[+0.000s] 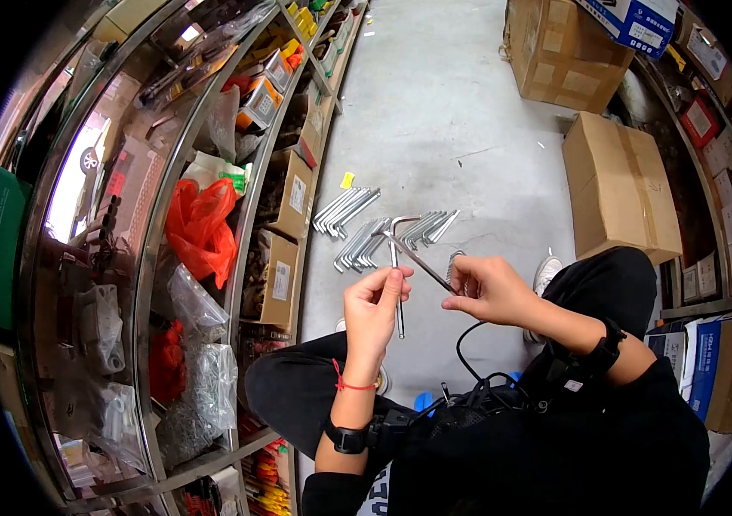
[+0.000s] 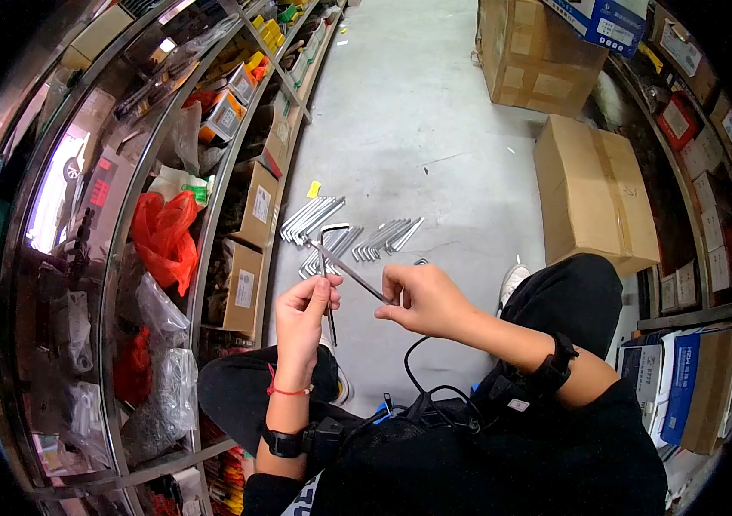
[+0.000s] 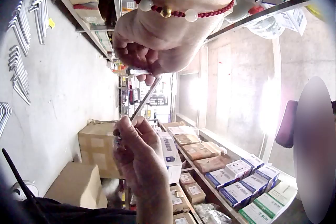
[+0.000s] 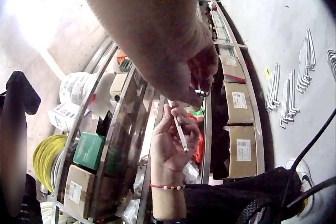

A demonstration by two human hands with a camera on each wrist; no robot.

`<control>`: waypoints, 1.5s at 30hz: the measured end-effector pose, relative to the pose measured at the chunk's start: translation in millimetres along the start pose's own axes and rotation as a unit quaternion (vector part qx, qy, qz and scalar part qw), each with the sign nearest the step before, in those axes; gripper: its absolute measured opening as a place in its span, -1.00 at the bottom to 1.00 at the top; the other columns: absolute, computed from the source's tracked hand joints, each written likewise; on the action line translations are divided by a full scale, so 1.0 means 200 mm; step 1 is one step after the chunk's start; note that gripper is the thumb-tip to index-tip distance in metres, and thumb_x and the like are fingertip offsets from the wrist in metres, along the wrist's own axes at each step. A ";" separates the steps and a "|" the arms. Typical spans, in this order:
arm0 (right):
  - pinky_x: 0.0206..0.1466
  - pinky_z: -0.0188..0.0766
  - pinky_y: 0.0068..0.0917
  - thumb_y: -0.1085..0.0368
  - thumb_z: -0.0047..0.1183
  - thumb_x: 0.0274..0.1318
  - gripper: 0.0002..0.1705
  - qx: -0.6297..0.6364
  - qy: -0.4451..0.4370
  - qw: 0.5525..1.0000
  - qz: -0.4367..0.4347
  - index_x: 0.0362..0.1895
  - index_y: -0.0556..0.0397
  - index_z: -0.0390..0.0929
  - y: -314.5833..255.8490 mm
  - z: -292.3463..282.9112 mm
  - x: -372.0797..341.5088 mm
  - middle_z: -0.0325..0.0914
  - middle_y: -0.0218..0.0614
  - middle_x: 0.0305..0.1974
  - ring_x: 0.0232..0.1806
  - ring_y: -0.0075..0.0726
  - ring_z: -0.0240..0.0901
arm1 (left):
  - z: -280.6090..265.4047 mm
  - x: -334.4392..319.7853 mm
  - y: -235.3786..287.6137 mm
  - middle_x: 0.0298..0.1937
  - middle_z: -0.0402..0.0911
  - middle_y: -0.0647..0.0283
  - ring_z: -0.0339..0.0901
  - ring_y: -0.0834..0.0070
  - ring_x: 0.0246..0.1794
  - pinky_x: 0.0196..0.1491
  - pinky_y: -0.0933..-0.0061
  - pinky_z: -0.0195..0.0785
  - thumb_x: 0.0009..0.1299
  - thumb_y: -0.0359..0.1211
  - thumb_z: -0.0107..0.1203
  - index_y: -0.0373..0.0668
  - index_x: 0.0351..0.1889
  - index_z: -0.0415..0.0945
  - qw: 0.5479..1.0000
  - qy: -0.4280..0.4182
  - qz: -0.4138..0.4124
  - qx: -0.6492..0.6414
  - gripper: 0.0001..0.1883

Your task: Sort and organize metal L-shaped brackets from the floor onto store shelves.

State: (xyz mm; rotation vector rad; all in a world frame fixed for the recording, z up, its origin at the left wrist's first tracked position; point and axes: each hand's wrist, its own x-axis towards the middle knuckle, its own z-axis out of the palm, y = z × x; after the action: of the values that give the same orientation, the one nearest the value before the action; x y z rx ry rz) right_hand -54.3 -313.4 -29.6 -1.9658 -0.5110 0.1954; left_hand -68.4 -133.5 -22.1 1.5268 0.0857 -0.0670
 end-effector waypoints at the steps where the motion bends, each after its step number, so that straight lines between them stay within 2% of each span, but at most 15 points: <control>1: -0.67 0.14 -0.65 0.27 0.17 -0.31 -0.70 -0.003 -0.002 1.000 -0.001 -0.64 0.11 0.28 0.00 0.00 0.00 0.29 -0.41 -0.75 -0.74 -0.59 0.21 | 0.00 0.00 -0.01 -0.59 0.41 0.38 0.30 0.71 -0.56 -0.48 0.75 0.14 0.25 -0.29 -0.06 -0.33 -0.37 0.46 1.000 -0.001 0.002 0.001 -0.75; 6: -0.68 0.13 -0.65 0.27 0.17 -0.30 -0.72 -0.032 -0.007 0.999 -0.012 -0.63 0.11 0.31 0.00 -0.01 0.00 0.30 -0.41 -0.74 -0.74 -0.60 0.22 | 0.00 0.00 -0.01 -0.61 0.38 0.41 0.28 0.73 -0.58 -0.48 0.74 0.14 0.26 -0.28 -0.08 -0.32 -0.37 0.46 1.000 0.013 -0.016 -0.009 -0.74; 9: -0.68 0.12 -0.66 0.26 0.16 -0.28 -0.75 0.011 -0.004 1.000 0.007 -0.60 0.11 0.35 0.02 0.00 0.01 0.31 -0.42 -0.75 -0.74 -0.62 0.21 | 0.00 0.00 -0.01 -0.62 0.37 0.42 0.26 0.73 -0.60 -0.49 0.74 0.14 0.27 -0.28 -0.11 -0.31 -0.40 0.47 1.000 0.004 -0.027 -0.016 -0.74; 11: -0.63 0.19 -0.58 0.24 0.13 -0.28 -0.77 -0.001 -0.023 0.999 0.037 -0.56 0.10 0.39 0.01 -0.01 0.01 0.36 -0.36 -0.72 -0.72 -0.49 0.28 | -0.01 0.00 -0.01 -0.63 0.37 0.43 0.25 0.73 -0.61 -0.50 0.75 0.12 0.28 -0.27 -0.13 -0.30 -0.42 0.46 0.999 -0.015 -0.035 -0.025 -0.73; 12: -0.60 0.23 -0.54 0.23 0.12 -0.28 -0.77 -0.007 -0.033 0.998 0.052 -0.55 0.09 0.41 0.01 -0.02 0.01 0.39 -0.33 -0.71 -0.70 -0.43 0.32 | -0.01 0.00 -0.01 -0.63 0.36 0.43 0.25 0.73 -0.62 -0.50 0.75 0.12 0.28 -0.27 -0.14 -0.30 -0.43 0.45 0.998 -0.021 -0.048 -0.040 -0.73; 17: -0.60 0.23 -0.53 0.24 0.08 -0.26 -0.81 -0.025 -0.024 0.998 0.047 -0.56 0.09 0.44 0.02 -0.02 0.01 0.42 -0.32 -0.68 -0.70 -0.41 0.34 | -0.01 0.00 0.00 -0.66 0.29 0.45 0.23 0.70 -0.63 -0.50 0.73 0.11 0.29 -0.25 -0.18 -0.25 -0.47 0.38 0.985 -0.042 -0.132 -0.106 -0.73; 21: -0.58 0.25 -0.49 0.26 0.08 -0.26 -0.83 -0.039 -0.011 0.997 0.061 -0.56 0.08 0.43 0.02 -0.03 0.01 0.44 -0.29 -0.66 -0.66 -0.35 0.37 | -0.02 0.01 0.00 -0.68 0.17 0.48 0.15 0.69 -0.64 -0.52 0.70 0.06 0.31 -0.22 -0.23 -0.16 -0.55 0.27 0.958 -0.067 -0.187 -0.208 -0.73; 23: -0.57 0.26 -0.46 0.29 0.08 -0.27 -0.85 -0.096 0.028 0.995 0.024 -0.57 0.08 0.41 0.03 -0.05 0.02 0.43 -0.28 -0.64 -0.63 -0.29 0.38 | -0.04 0.02 -0.01 -0.69 0.11 0.48 0.11 0.69 -0.65 -0.53 0.70 0.04 0.31 -0.22 -0.25 -0.13 -0.59 0.22 0.936 -0.098 -0.199 -0.274 -0.72; 27: -0.53 0.26 -0.40 0.35 0.06 -0.28 -0.87 -0.170 0.066 0.983 0.010 -0.59 0.09 0.38 0.00 -0.08 0.03 0.42 -0.27 -0.60 -0.56 -0.19 0.38 | -0.03 0.01 0.00 -0.70 0.10 0.48 0.09 0.69 -0.66 -0.54 0.69 0.00 0.32 -0.21 -0.25 -0.11 -0.62 0.19 0.943 -0.086 -0.202 -0.250 -0.71; 30: -0.65 0.18 -0.49 0.34 0.10 -0.29 -0.84 -0.183 0.108 0.977 -0.035 -0.60 0.08 0.37 0.04 -0.10 0.04 0.40 -0.35 -0.65 -0.71 -0.34 0.29 | -0.04 0.01 -0.01 -0.69 0.18 0.47 0.16 0.70 -0.66 -0.52 0.71 0.07 0.31 -0.20 -0.23 -0.15 -0.59 0.27 0.952 -0.086 -0.193 -0.221 -0.71; 33: -0.53 0.25 -0.38 0.36 0.06 -0.29 -0.88 -0.193 0.088 0.977 0.011 -0.61 0.09 0.38 0.00 -0.12 0.04 0.42 -0.27 -0.60 -0.56 -0.19 0.37 | -0.04 0.01 -0.03 -0.66 0.32 0.46 0.26 0.73 -0.64 -0.48 0.75 0.16 0.29 -0.19 -0.17 -0.20 -0.52 0.40 0.969 -0.079 -0.162 -0.170 -0.70; 35: -0.54 0.25 -0.38 0.35 0.07 -0.30 -0.87 -0.204 0.085 0.975 0.021 -0.63 0.08 0.38 0.00 -0.12 0.04 0.41 -0.27 -0.61 -0.56 -0.20 0.37 | -0.03 0.01 -0.02 -0.65 0.35 0.46 0.28 0.73 -0.63 -0.47 0.75 0.17 0.28 -0.18 -0.14 -0.22 -0.48 0.43 0.981 -0.072 -0.131 -0.127 -0.69; 38: -0.60 0.20 -0.44 0.33 0.11 -0.32 -0.85 -0.205 0.093 0.974 -0.001 -0.65 0.07 0.39 0.01 -0.12 0.04 0.40 -0.33 -0.64 -0.65 -0.28 0.32 | -0.03 0.01 -0.01 -0.64 0.35 0.48 0.28 0.74 -0.62 -0.46 0.74 0.18 0.27 -0.17 -0.12 -0.27 -0.41 0.44 0.982 -0.087 -0.138 -0.093 -0.68; 42: -0.64 0.17 -0.46 0.31 0.13 -0.33 -0.83 -0.199 0.094 0.975 -0.004 -0.66 0.06 0.39 0.02 -0.12 0.04 0.40 -0.36 -0.65 -0.69 -0.33 0.29 | -0.03 0.00 -0.02 -0.62 0.35 0.46 0.29 0.74 -0.62 -0.46 0.75 0.20 0.28 -0.17 -0.14 -0.26 -0.37 0.41 0.973 -0.110 -0.148 -0.136 -0.69; 45: -0.54 0.24 -0.36 0.35 0.08 -0.32 -0.89 -0.200 0.084 0.976 0.017 -0.64 0.07 0.41 -0.01 -0.13 0.03 0.41 -0.29 -0.62 -0.56 -0.19 0.36 | -0.03 0.00 -0.03 -0.60 0.36 0.46 0.30 0.74 -0.60 -0.45 0.75 0.21 0.28 -0.18 -0.14 -0.26 -0.36 0.41 0.968 -0.126 -0.152 -0.153 -0.70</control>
State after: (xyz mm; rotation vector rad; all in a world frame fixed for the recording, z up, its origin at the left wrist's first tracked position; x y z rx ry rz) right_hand -39.5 -330.8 -15.0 -2.3591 -0.4301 -0.0585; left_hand -68.5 -128.1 -27.5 1.1755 0.1198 -0.4715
